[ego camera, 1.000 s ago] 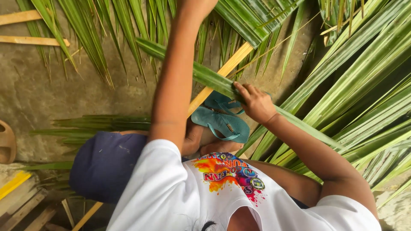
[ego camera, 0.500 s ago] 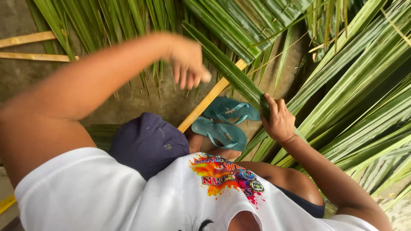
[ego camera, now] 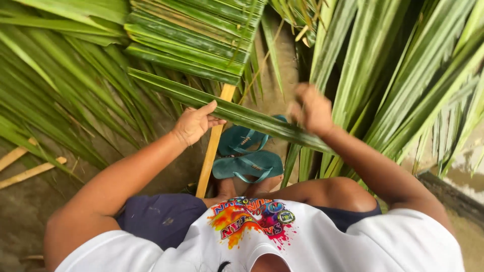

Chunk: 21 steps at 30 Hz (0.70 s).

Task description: Weaving individual palm leaves over a wooden stick to create a thatched panel.

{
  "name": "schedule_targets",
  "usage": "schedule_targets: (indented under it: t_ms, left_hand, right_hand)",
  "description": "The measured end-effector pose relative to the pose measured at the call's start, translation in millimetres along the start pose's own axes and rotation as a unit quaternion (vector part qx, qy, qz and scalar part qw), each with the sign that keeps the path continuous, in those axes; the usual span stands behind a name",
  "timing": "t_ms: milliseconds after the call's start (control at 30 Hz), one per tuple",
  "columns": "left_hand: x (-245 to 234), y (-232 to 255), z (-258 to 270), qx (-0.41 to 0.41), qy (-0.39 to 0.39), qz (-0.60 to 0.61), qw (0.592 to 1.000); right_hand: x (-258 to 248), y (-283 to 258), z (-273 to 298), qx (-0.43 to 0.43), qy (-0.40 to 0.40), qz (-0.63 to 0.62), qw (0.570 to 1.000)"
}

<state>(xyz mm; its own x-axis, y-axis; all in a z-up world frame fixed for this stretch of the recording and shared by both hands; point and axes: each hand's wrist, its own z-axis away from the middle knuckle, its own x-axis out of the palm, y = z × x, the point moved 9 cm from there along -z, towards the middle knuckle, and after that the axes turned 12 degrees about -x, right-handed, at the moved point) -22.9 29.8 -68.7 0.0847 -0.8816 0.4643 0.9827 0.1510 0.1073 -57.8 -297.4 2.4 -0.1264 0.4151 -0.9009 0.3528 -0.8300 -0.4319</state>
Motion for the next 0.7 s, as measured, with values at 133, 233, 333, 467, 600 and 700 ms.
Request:
schedule_targets:
  t_ms: [133,233,333,467,600,700]
  left_hand:
    - [2,14,0,0.009,-0.008,-0.005,1.000]
    - [-3,11,4,0.004,-0.005,0.007,1.000]
    - [-8,11,2,0.020,0.001,0.002,1.000]
    - [-7,18,1,0.042,0.006,0.002,0.999]
    - [34,46,49,0.097,-0.081,-0.025,0.992]
    - [26,53,53,0.112,-0.047,-0.024,0.992]
  right_hand:
    - [-3,138,23,0.328,0.079,-0.041,0.941]
    - [24,185,44,0.435,-0.057,0.027,0.898]
    - [33,187,38,0.405,-0.096,0.010,0.909]
    - [45,205,46,0.440,0.009,-0.041,0.897]
    - [-12,181,25,0.334,0.290,-0.327,0.835]
    - [-129,167,0,0.194,0.419,-0.240,0.854]
